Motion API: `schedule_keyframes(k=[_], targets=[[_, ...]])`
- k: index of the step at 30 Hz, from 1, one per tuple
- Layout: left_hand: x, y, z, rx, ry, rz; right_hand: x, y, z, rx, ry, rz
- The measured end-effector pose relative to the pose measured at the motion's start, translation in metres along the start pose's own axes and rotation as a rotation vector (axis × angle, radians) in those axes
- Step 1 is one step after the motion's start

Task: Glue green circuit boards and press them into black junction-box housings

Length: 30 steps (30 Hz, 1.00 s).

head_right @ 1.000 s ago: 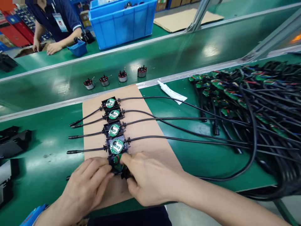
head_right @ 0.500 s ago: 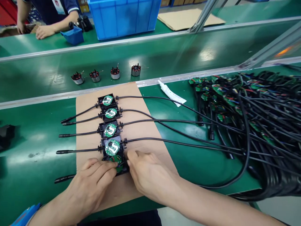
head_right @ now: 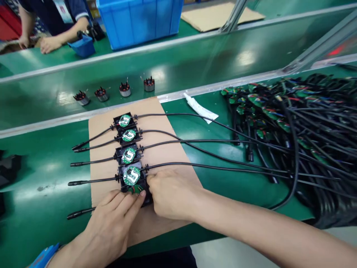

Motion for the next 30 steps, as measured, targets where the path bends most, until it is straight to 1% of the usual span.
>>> schedule_keyframes(k=[2,4,7,9,11,13,16,18,19,21,23,24,27,30], targets=[[-0.002,0.0,0.001,0.02,0.021,-0.006,0.003,-0.002,0.006,0.1,0.044,0.022],[-0.001,-0.001,0.001,0.018,0.042,-0.022,0.007,-0.008,0.011,0.236,0.119,0.045],[0.003,-0.002,-0.002,0.013,0.061,-0.039,0.01,-0.022,0.014,0.432,0.32,0.088],[0.007,-0.003,-0.003,0.004,0.06,-0.042,0.01,-0.032,0.015,0.506,0.424,0.107],[0.01,-0.002,-0.003,0.013,0.061,-0.052,0.011,-0.034,0.017,0.538,0.457,0.087],[0.009,0.001,0.0,0.06,0.055,-0.029,0.012,-0.028,0.019,0.518,0.452,0.027],[-0.006,0.013,0.008,0.224,0.045,0.139,0.018,-0.008,0.017,0.467,0.44,-0.065],[-0.027,0.019,0.011,0.325,0.13,0.194,0.026,0.004,0.01,0.505,0.404,-0.056],[-0.039,0.019,0.012,0.336,0.207,0.171,0.031,0.008,0.005,0.539,0.388,-0.038],[-0.063,0.015,0.012,0.266,0.332,0.105,0.038,0.01,-0.004,0.573,0.365,-0.028],[-0.077,0.01,0.013,0.185,0.356,0.125,0.039,0.009,-0.004,0.555,0.36,-0.07],[-0.08,0.009,0.015,0.175,0.344,0.172,0.037,0.008,-0.001,0.54,0.357,-0.091],[-0.08,0.015,0.022,0.214,0.324,0.291,0.021,0.013,0.02,0.432,0.343,-0.071],[-0.074,0.021,0.024,0.21,0.308,0.283,0.002,0.025,0.034,0.275,0.326,0.035]])
Point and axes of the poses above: each hand's wrist, its own z-axis away from the middle knuckle, its own y-axis out of the back of the hand, x = y × z, the point moved 3 cm from there along -z, towards the middle knuckle, and after that the axes turned 9 degrees about -z, right-handed, at the moved point
